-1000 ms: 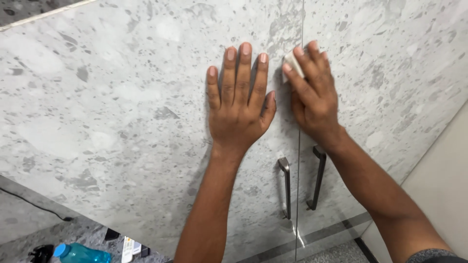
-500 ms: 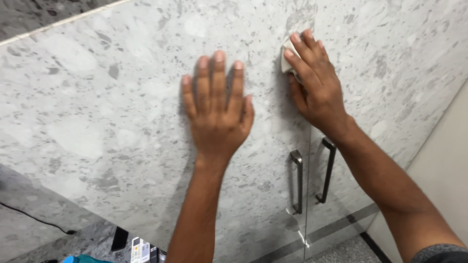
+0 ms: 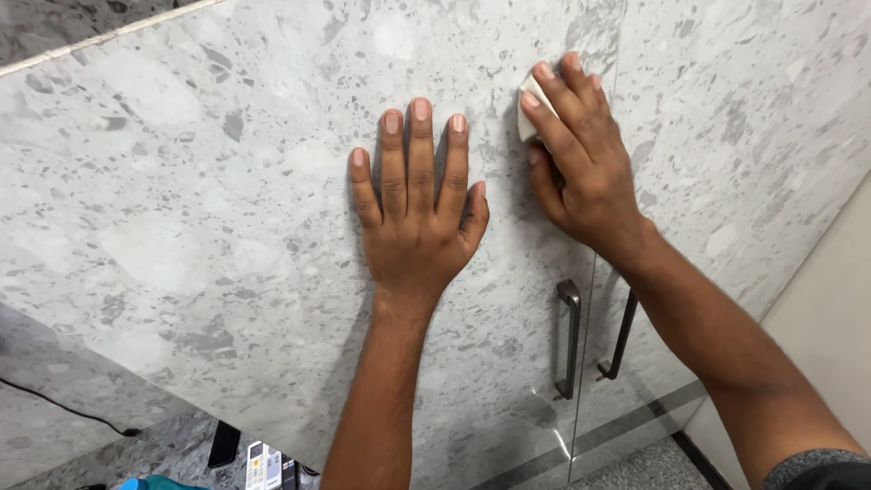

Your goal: The person wipes the surface of a marble-patterned cabinet door with a white cloth, using the left hand to stabilize the surface. The person then cleans the metal handles of the cabinet doors with the same cloth.

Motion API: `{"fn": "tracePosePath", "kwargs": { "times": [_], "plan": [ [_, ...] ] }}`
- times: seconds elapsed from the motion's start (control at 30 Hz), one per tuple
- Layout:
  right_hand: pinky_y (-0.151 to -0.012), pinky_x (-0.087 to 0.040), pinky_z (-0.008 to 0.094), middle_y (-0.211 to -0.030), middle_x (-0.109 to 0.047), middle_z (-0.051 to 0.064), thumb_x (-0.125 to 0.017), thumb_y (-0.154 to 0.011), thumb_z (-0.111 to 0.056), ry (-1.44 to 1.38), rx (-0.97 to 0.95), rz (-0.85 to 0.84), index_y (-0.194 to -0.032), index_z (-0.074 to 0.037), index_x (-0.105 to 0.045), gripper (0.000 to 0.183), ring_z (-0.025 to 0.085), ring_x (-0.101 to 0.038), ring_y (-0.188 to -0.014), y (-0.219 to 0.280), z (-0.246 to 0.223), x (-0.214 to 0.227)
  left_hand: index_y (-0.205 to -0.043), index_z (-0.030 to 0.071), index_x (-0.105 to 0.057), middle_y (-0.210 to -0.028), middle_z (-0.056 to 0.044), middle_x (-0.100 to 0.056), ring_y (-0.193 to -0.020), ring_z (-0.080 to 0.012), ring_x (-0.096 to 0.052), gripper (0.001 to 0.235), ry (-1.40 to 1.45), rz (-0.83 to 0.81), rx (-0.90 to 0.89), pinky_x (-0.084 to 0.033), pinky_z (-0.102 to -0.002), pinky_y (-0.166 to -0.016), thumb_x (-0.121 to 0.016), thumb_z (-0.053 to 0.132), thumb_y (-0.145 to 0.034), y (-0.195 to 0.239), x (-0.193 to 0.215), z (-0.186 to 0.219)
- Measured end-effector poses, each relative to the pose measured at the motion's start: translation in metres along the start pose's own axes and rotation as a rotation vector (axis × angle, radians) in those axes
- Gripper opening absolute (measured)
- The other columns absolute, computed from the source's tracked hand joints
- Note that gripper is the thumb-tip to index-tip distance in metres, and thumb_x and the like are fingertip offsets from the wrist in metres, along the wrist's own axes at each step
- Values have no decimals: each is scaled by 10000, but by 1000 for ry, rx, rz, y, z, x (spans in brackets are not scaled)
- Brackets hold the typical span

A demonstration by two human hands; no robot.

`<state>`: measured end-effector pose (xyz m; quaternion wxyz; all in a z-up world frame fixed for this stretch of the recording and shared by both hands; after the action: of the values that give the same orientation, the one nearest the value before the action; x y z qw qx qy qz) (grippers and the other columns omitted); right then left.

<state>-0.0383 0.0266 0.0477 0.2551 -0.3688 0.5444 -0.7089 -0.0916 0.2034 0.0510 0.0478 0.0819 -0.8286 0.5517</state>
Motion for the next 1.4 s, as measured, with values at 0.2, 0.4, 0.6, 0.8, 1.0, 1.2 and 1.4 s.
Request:
{"fn": "tracePosePath", "kwargs": {
  "times": [0.2, 0.4, 0.6, 0.8, 1.0, 1.2, 1.4],
  "plan": [
    [-1374, -242, 556, -1675, -408, 117, -525, -1092, 81, 50, -58, 24, -1538, -66, -523, 470, 309, -257, -1613, 4, 25, 0, -1634, 164, -440, -1671, -142, -363, -1563, -318, -300, 535, -22, 16, -3, -156, -568, -1292, -395, 381, -1148, 1, -3, 0],
    [-1328, -231, 522, -1682, -393, 116, -586, -1153, -11, 44, -23, 18, -1564, -70, -492, 426, 288, -239, -1614, -15, 12, -5, -1633, 160, -441, -1670, -148, -365, -1559, -324, -303, 536, -8, -4, -4, -157, -569, -1288, -385, 390, -1151, 1, -2, -1],
    [-1372, -229, 548, -1692, -351, 118, -569, -1146, -19, 5, 0, -46, -1589, -72, -444, 463, 291, -211, -1621, 5, -7, -10, -1609, 143, -457, -1653, -154, -395, -1551, -328, -320, 502, 106, -25, -8, -168, -577, -1275, -443, 382, -1168, 4, -1, -6],
    [-1346, -232, 514, -1716, -338, 106, -529, -1158, 19, 61, -22, -18, -1614, -76, -435, 476, 288, -212, -1637, 0, 8, -2, -1596, 138, -468, -1654, -150, -383, -1545, -335, -327, 503, 30, 11, -35, -161, -590, -1276, -464, 378, -1153, 16, 9, -27],
    [-1355, -234, 508, -1728, -322, 97, -539, -1179, -1, 46, -46, -3, -1631, -83, -422, 474, 274, -204, -1598, -21, -11, -7, -1582, 139, -485, -1639, -171, -400, -1535, -334, -346, 509, 19, 18, -3, -185, -559, -1279, -457, 436, -1170, 23, 9, -36],
    [-1343, -235, 522, -1714, -330, 118, -547, -1163, 5, 44, -27, -9, -1609, -67, -435, 465, 297, -219, -1640, -14, -36, -23, -1597, 142, -481, -1652, -162, -386, -1545, -321, -339, 500, 6, 30, -5, -193, -555, -1287, -394, 368, -1159, 23, 14, -38],
    [-1329, -257, 526, -1684, -385, 131, -546, -1134, 3, 99, -121, -7, -1565, -36, -483, 437, 308, -266, -1618, 3, -43, -24, -1625, 141, -455, -1677, -158, -357, -1567, -324, -319, 503, 31, 11, -3, -181, -560, -1305, -405, 339, -1165, 27, 13, -39]
  ]
}}
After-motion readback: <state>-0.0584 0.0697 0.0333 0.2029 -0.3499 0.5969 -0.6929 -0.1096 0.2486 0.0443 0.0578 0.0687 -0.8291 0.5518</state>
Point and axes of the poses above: each hand's wrist, its own y-axis away from the middle knuckle, its own x-axis out of the back of the hand, z = x × y, the point moved 5 cm from there along -y, towards the middle knuckle
